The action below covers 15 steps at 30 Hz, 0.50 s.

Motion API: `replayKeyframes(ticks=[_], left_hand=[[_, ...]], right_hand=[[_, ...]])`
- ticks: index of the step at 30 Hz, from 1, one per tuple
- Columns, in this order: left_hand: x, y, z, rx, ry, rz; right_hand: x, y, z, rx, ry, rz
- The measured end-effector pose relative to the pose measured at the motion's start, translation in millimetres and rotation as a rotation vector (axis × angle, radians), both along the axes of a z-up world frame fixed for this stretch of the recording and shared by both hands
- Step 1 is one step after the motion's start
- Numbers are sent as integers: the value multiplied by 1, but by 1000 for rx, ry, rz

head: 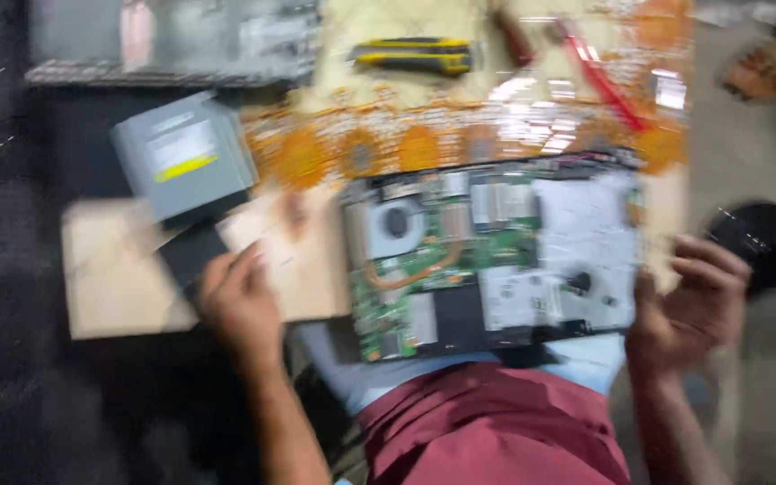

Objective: Disassembling a laptop by removing internal screws with a screwdriver and prying the outer casing apart.

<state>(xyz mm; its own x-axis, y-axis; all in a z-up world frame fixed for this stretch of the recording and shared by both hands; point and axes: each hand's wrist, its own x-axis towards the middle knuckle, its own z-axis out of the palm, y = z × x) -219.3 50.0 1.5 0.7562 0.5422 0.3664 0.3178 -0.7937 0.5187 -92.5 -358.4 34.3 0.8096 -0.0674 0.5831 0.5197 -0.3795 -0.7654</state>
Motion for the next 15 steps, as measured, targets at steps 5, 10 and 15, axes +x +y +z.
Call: replayKeyframes(ticks=[5,10,15], left_hand=[[4,-3,-2,103,23,-103],[2,2,0,171,36,-149],[-5,10,-7,233,234,-112]], right_hand=[[-5,-22,8,-55,42,-206],[6,-43,3,-26,62,-254],[18,-48,6,0,85,-271]])
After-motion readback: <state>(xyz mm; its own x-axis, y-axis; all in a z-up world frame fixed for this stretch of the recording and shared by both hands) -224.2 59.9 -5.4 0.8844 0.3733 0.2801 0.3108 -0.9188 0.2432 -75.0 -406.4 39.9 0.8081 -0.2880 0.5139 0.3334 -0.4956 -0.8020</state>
